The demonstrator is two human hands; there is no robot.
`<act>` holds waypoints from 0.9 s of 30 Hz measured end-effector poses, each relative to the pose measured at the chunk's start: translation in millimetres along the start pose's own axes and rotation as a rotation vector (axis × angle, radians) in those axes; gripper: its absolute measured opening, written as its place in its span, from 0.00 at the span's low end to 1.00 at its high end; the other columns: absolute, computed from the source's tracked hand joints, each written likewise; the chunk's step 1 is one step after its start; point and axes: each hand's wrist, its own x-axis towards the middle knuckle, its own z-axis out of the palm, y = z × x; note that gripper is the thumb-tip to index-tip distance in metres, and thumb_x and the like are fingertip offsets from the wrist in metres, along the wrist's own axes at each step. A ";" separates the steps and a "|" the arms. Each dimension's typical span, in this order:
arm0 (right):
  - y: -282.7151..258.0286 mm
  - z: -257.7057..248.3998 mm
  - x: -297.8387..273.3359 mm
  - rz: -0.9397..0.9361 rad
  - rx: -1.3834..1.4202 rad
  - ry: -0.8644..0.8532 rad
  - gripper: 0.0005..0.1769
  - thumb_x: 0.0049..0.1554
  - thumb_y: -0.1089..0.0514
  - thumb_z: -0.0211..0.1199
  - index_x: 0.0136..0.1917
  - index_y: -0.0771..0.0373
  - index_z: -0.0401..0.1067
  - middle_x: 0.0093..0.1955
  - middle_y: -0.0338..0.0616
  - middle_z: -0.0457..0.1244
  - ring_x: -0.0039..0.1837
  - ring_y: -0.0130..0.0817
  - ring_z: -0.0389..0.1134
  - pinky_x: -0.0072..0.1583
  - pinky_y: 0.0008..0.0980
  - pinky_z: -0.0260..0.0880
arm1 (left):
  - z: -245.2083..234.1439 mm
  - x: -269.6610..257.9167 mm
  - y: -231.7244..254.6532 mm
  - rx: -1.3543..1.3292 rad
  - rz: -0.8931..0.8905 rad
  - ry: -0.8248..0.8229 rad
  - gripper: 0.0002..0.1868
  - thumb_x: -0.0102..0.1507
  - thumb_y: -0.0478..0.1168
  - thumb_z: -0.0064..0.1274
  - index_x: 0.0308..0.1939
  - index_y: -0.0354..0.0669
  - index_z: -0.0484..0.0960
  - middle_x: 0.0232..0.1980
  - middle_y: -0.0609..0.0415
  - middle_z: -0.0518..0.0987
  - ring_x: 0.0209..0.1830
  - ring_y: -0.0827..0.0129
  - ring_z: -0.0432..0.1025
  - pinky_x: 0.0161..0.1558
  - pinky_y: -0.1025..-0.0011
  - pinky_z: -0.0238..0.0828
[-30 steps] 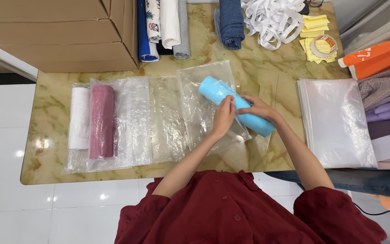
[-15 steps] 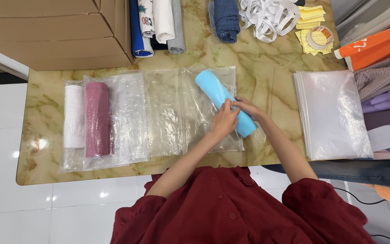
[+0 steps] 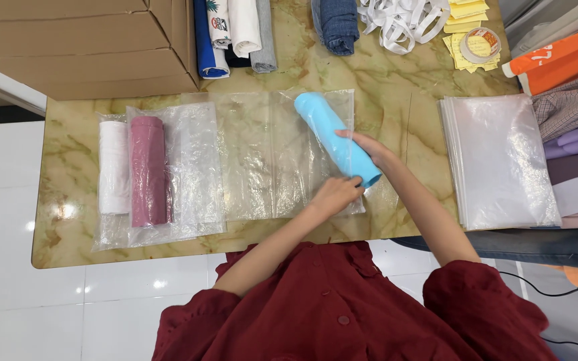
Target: The person places rolls of white, pink, and light-blue cloth individually into plastic bags, smooths the bags, and arranges them on a table.
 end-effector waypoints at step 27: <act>10.0 54.7 4.9 -0.315 -0.261 -0.059 0.50 0.48 0.37 0.72 0.72 0.64 0.53 0.70 0.61 0.55 0.72 0.60 0.57 0.70 0.56 0.58 | -39.8 -8.0 -33.0 -0.432 -0.454 0.650 0.27 0.74 0.49 0.42 0.76 0.50 0.60 0.75 0.37 0.59 0.73 0.38 0.60 0.67 0.46 0.66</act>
